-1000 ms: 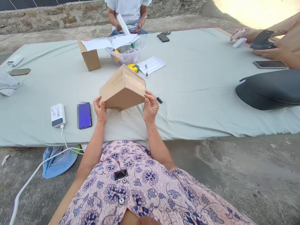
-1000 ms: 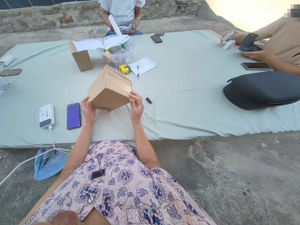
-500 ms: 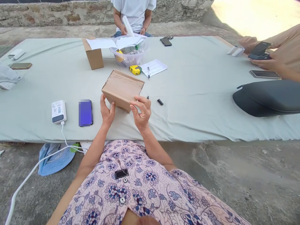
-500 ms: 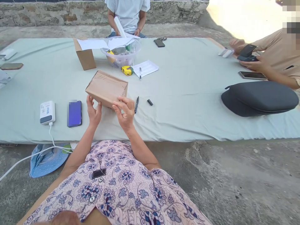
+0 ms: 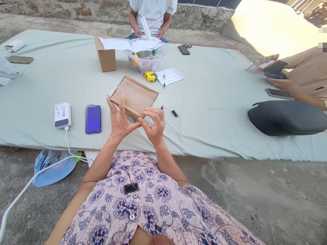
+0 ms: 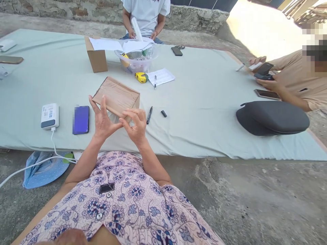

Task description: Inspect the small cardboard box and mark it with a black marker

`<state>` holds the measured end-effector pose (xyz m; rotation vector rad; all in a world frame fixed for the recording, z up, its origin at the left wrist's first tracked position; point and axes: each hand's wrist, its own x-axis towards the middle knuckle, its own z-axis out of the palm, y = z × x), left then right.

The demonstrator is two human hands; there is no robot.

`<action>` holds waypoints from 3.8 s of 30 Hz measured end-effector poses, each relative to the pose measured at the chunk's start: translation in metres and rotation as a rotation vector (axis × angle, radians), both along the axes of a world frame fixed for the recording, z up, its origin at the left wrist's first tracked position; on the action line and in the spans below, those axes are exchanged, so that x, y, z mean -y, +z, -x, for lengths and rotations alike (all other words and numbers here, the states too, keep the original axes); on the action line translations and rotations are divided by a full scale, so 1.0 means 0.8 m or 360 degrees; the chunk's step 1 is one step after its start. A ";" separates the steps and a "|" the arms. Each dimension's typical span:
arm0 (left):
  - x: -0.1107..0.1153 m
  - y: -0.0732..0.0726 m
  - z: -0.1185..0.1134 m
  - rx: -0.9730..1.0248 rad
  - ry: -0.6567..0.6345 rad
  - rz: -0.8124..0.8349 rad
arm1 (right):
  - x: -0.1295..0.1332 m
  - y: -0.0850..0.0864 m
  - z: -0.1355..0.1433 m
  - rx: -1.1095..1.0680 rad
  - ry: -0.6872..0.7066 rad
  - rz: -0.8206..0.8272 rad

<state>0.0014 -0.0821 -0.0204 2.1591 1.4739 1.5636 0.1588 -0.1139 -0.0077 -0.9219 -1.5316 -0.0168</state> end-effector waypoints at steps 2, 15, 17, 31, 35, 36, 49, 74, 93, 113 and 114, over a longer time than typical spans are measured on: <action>0.003 -0.001 -0.002 0.0014 0.0007 0.0018 | 0.002 0.002 0.000 0.0049 0.0021 0.0046; 0.010 0.006 0.009 0.0030 -0.0163 -0.0012 | 0.004 0.013 -0.027 0.0088 0.0077 0.0327; 0.008 0.006 0.013 0.0007 -0.0206 -0.0030 | 0.004 0.012 -0.030 0.0068 0.0127 0.0334; -0.001 -0.001 0.024 -0.0093 -0.0443 -0.0071 | 0.003 0.016 -0.040 -0.0472 0.0110 0.0331; 0.002 0.000 0.022 -0.0030 -0.0348 -0.0071 | 0.007 0.022 -0.032 -0.0412 0.0095 0.0213; 0.004 0.002 0.022 -0.0012 -0.0315 -0.0077 | 0.008 0.023 -0.030 -0.0399 0.0096 0.0218; 0.024 0.033 0.034 -0.0137 -0.0241 -0.0175 | 0.018 0.019 -0.019 -0.0377 0.0658 0.0709; 0.038 0.041 0.024 -0.0506 -0.0286 -0.0435 | 0.023 0.042 -0.047 -0.0335 0.0216 0.0582; 0.031 0.033 0.035 -0.0247 -0.0265 -0.0222 | 0.028 0.051 -0.044 -0.0454 -0.0002 0.0334; 0.051 0.051 0.024 0.0111 -0.0193 -0.0031 | 0.050 0.061 -0.012 -0.0251 0.0282 0.0422; 0.052 0.050 0.023 0.0129 -0.0181 -0.0036 | 0.051 0.062 -0.010 -0.0239 0.0311 0.0427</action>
